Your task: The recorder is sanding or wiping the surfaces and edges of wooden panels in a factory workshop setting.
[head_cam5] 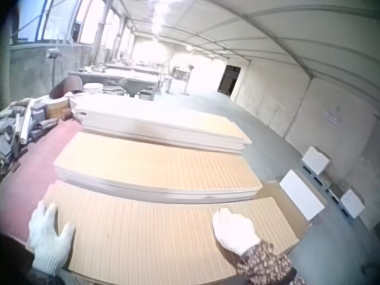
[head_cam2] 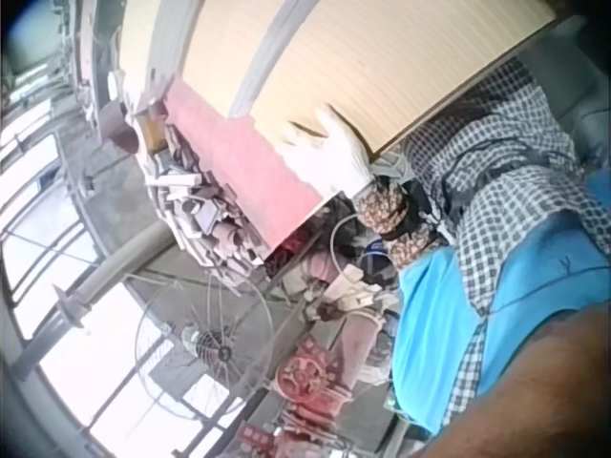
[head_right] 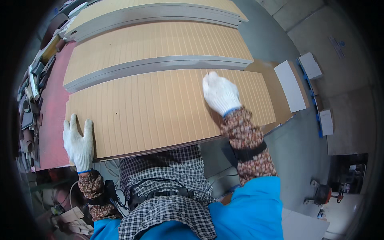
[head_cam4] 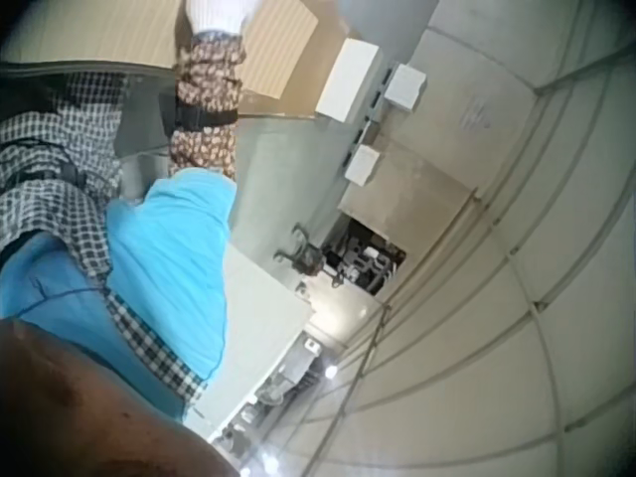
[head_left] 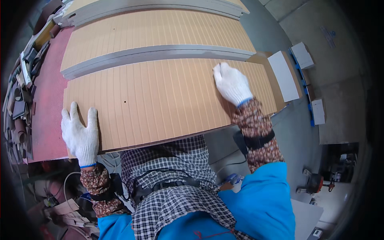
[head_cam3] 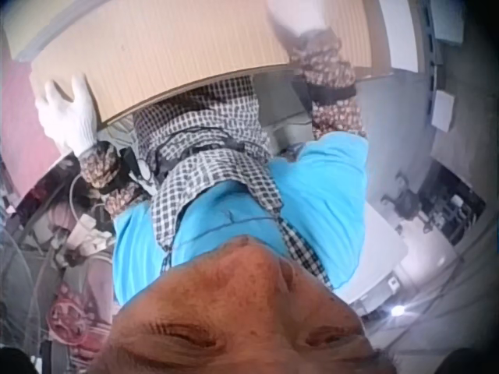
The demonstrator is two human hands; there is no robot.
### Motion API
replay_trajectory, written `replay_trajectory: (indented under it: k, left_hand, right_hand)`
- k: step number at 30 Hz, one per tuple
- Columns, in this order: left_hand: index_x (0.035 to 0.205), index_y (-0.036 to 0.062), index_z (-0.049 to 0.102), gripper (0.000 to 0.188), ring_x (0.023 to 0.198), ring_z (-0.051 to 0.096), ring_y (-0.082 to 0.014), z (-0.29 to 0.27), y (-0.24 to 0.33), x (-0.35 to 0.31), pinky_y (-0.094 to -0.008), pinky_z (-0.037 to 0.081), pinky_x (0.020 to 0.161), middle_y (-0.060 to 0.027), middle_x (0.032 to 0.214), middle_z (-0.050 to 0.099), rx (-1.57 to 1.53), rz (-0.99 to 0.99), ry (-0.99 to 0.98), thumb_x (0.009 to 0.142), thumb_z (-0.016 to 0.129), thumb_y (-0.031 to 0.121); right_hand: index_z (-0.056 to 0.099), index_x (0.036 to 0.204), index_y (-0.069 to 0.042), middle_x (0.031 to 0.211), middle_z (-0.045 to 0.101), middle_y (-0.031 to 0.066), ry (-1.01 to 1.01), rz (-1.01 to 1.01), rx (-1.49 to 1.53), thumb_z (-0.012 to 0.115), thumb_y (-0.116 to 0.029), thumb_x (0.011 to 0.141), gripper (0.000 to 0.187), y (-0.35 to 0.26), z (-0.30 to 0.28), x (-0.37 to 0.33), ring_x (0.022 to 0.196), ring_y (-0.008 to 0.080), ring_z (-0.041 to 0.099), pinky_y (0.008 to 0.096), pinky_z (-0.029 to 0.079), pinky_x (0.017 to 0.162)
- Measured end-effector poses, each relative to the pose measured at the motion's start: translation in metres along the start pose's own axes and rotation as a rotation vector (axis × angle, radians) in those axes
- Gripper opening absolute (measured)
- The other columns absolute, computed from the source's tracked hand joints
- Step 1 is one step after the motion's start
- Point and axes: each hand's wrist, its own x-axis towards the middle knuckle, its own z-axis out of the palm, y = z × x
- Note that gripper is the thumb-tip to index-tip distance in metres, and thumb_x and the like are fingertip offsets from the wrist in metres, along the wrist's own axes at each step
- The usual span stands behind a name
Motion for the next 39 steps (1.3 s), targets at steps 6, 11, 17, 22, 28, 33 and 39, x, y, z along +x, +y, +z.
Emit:
replay_trajectory:
  k: [6, 11, 17, 22, 28, 33, 39]
  left_hand:
    - [0.148, 0.0035, 0.056, 0.067, 0.141, 0.048, -0.0452, 0.014, -0.003, 0.003, -0.0505, 0.040, 0.117, -0.0286, 0.154, 0.049, 0.039, 0.030, 0.049, 0.099, 0.065, 0.048]
    - [0.148, 0.0039, 0.056, 0.067, 0.141, 0.048, -0.0453, 0.012, -0.006, 0.002, -0.0504, 0.040, 0.117, -0.0286, 0.154, 0.049, 0.052, 0.033, 0.065, 0.099, 0.065, 0.049]
    - [0.148, 0.0039, 0.057, 0.067, 0.141, 0.049, -0.0458, 0.015, -0.005, 0.003, -0.0506, 0.040, 0.117, -0.0291, 0.154, 0.050, 0.053, 0.030, 0.058, 0.099, 0.066, 0.050]
    - [0.147, 0.0037, 0.057, 0.067, 0.141, 0.049, -0.0456, 0.014, -0.007, 0.003, -0.0506, 0.040, 0.117, -0.0297, 0.154, 0.049, 0.058, 0.038, 0.071, 0.099, 0.066, 0.049]
    - [0.148, 0.0039, 0.056, 0.066, 0.142, 0.048, -0.0453, 0.016, -0.008, 0.002, -0.0502, 0.039, 0.118, -0.0297, 0.155, 0.048, 0.043, 0.036, 0.057, 0.100, 0.066, 0.048]
    - [0.149, 0.0045, 0.055, 0.065, 0.143, 0.046, -0.0462, 0.017, -0.004, 0.002, -0.0510, 0.038, 0.118, -0.0302, 0.156, 0.047, 0.024, 0.037, 0.040, 0.101, 0.066, 0.046]
    - [0.148, 0.0042, 0.056, 0.063, 0.143, 0.047, -0.0470, 0.021, -0.016, 0.000, -0.0515, 0.038, 0.118, -0.0319, 0.155, 0.048, 0.039, 0.035, 0.077, 0.100, 0.068, 0.043]
  right_hand:
    - [0.062, 0.101, -0.003, 0.057, 0.060, 0.0134, 0.135, -0.042, -0.040, 0.054, -0.023, 0.107, 0.022, 0.005, 0.002, -0.124, 0.053, 0.0309, 0.068, 0.0429, 0.053, 0.048]
    - [0.064, 0.103, -0.006, 0.057, 0.058, 0.0095, 0.133, 0.039, -0.049, 0.059, -0.021, 0.106, 0.016, -0.003, 0.007, -0.188, 0.050, 0.0276, 0.067, 0.0393, 0.052, 0.045]
    - [0.063, 0.105, -0.005, 0.060, 0.061, 0.0126, 0.140, 0.069, 0.077, 0.059, -0.022, 0.106, 0.018, -0.011, 0.005, -0.196, 0.053, 0.0326, 0.067, 0.0421, 0.053, 0.047]
    - [0.062, 0.107, -0.004, 0.060, 0.062, 0.0141, 0.093, 0.071, 0.116, 0.059, -0.023, 0.106, 0.019, -0.021, -0.003, -0.185, 0.053, 0.0338, 0.068, 0.0439, 0.054, 0.048]
    - [0.064, 0.118, -0.004, 0.085, 0.065, 0.0183, -0.066, 0.103, -0.007, 0.057, -0.016, 0.106, 0.019, -0.020, -0.007, -0.180, 0.066, 0.0356, 0.070, 0.0454, 0.055, 0.054]
    - [0.061, 0.106, 0.000, 0.077, 0.069, 0.0198, -0.026, -0.064, -0.080, 0.054, -0.024, 0.107, 0.025, -0.016, -0.013, -0.138, 0.064, 0.0357, 0.072, 0.0463, 0.058, 0.055]
    - [0.061, 0.106, 0.002, 0.086, 0.072, 0.0282, -0.057, -0.003, -0.037, 0.048, -0.027, 0.107, 0.032, -0.019, 0.004, -0.025, 0.075, 0.0423, 0.074, 0.0545, 0.059, 0.066]
